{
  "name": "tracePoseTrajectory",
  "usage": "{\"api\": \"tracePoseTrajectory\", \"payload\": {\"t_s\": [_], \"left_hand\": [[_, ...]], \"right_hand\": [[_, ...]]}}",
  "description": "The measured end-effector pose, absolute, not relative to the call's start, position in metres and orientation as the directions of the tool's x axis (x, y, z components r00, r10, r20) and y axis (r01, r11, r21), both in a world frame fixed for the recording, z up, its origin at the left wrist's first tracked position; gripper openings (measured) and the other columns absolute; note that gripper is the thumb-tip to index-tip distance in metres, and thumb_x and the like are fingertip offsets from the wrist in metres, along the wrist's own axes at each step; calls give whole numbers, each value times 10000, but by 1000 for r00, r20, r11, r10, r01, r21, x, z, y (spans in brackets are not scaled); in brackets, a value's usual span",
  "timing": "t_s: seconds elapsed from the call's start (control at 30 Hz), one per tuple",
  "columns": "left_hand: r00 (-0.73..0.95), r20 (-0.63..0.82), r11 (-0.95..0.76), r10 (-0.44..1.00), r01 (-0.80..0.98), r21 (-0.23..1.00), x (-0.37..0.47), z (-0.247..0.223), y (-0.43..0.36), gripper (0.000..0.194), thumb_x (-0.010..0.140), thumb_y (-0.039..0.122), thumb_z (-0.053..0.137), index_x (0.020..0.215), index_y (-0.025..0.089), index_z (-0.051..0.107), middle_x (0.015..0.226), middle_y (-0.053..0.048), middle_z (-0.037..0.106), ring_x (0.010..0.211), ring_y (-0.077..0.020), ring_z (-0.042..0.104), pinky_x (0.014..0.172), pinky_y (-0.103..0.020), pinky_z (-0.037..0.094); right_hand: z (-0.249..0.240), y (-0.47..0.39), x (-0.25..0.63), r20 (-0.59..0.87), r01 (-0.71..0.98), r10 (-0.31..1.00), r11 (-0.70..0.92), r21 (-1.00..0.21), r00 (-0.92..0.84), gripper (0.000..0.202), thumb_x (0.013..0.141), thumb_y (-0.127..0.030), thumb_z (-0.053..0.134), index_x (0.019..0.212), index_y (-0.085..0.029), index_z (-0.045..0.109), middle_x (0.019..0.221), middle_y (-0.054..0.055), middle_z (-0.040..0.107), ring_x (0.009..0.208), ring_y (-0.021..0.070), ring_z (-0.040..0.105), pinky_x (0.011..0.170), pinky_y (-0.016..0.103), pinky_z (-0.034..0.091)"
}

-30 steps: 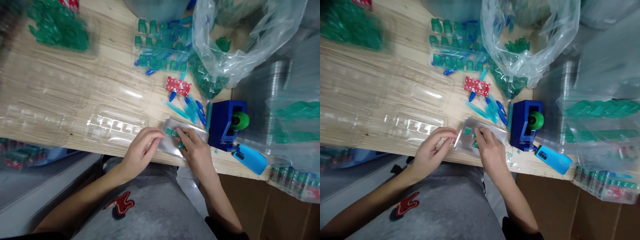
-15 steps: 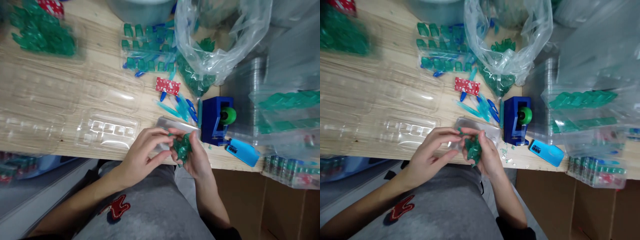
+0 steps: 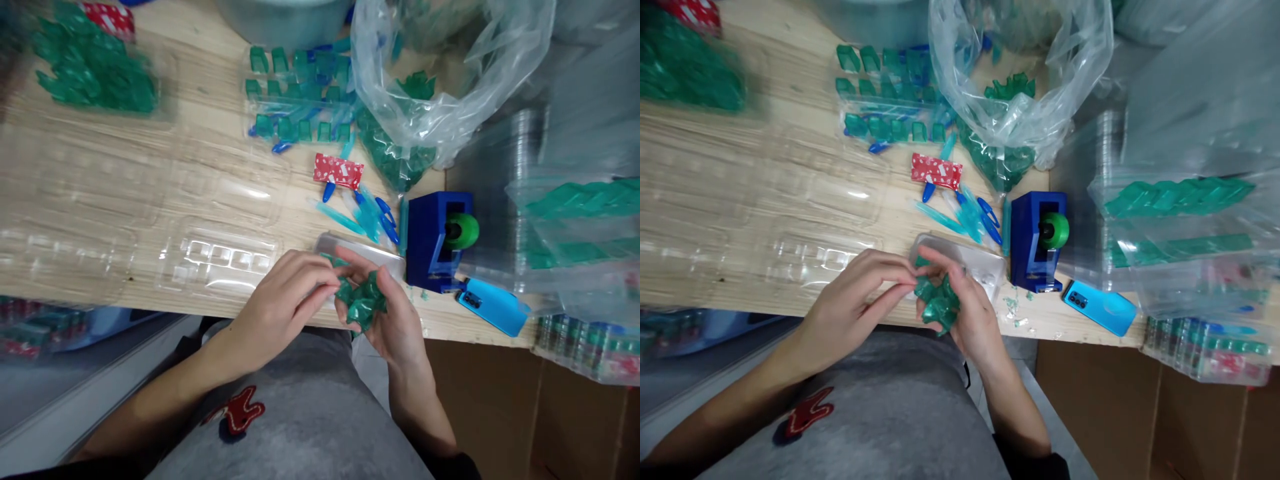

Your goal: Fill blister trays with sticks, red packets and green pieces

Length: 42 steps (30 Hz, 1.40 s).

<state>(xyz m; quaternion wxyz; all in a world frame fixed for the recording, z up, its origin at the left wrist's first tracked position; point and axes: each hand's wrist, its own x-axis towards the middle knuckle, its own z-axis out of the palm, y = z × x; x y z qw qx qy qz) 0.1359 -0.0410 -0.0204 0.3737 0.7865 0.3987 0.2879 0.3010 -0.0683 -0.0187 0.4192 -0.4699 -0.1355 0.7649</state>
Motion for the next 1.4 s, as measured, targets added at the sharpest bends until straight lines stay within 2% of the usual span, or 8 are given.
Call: {"api": "tracePoseTrajectory", "payload": {"t_s": [0.2, 0.5, 0.63, 0.83, 1.03, 1.13, 1.3, 1.4], "left_hand": [[657, 155, -527, 738, 416, 741, 128, -18, -36, 214, 968, 150, 470, 1164, 138, 553, 1113, -79, 644, 1047, -164, 596, 904, -305, 507], [726, 323, -791, 608, 515, 331, 131, -10, -35, 198, 935, 90, 485, 1059, 12, 619, 903, -133, 711, 788, -212, 638, 726, -344, 544], [645, 323, -708, 693, 522, 476, 133, -11, -34, 175, 939, 92, 475, 965, 67, 647, 842, -95, 702, 765, -186, 643, 696, -309, 542], [266, 242, -351, 933, 517, 781, 132, -7, -38, 133, 916, 97, 541, 962, 156, 651, 855, -20, 657, 796, -100, 650, 675, -188, 538], [323, 124, -266, 938, 441, 857, 137, -3, -42, 159, 908, 81, 535, 955, 191, 639, 852, 10, 700, 774, -83, 664, 684, -173, 554], [312, 92, -227, 946, 432, 873, 135, 0, -41, 144, 909, 90, 531, 940, 192, 628, 800, 25, 695, 718, -72, 657, 610, -146, 537], [389, 234, -415, 891, 489, 768, 137, 0, -43, 165, 909, 76, 505, 936, 191, 620, 861, -8, 723, 822, -111, 690, 762, -209, 574], [341, 222, -373, 914, 488, 789, 140, -3, -46, 176, 905, 77, 506, 933, 214, 614, 857, 7, 719, 802, -110, 688, 733, -212, 573]], "right_hand": [[-20, -70, 301, -621, -432, 748, -653, -623, -235, 534, 854, -582, 541, 1211, -204, 664, 626, 2, 593, 525, 115, 500, 435, 224, 364], [-18, -72, 304, -625, -269, 762, -646, -714, -169, 478, 865, -500, 580, 1255, -230, 646, 851, 25, 670, 631, 112, 549, 481, 220, 400], [-16, -69, 305, -598, -317, 772, -635, -705, -216, 433, 867, -441, 584, 1234, -217, 631, 779, 3, 674, 540, 94, 541, 451, 214, 402], [-17, -68, 300, -477, -318, 877, -470, -823, -61, 146, 803, -301, 722, 919, -234, 667, 746, -38, 683, 517, 61, 543, 498, 199, 443], [-14, -72, 289, -411, -244, 911, -390, -888, 41, 57, 852, -280, 680, 883, -233, 669, 520, -88, 576, 457, 58, 511, 506, 199, 437], [-9, -73, 288, -355, -133, 932, -345, -929, 67, 50, 859, -228, 659, 900, -239, 684, 520, -88, 572, 461, 56, 513, 496, 193, 433], [1, -74, 286, -289, 39, 947, -297, -954, 138, 168, 769, -182, 730, 919, -253, 704, 662, -68, 629, 521, 55, 512, 490, 180, 436], [2, -75, 285, -261, 113, 956, -277, -954, 135, 173, 795, -174, 685, 945, -255, 712, 668, -63, 623, 515, 61, 490, 506, 194, 452]]}}
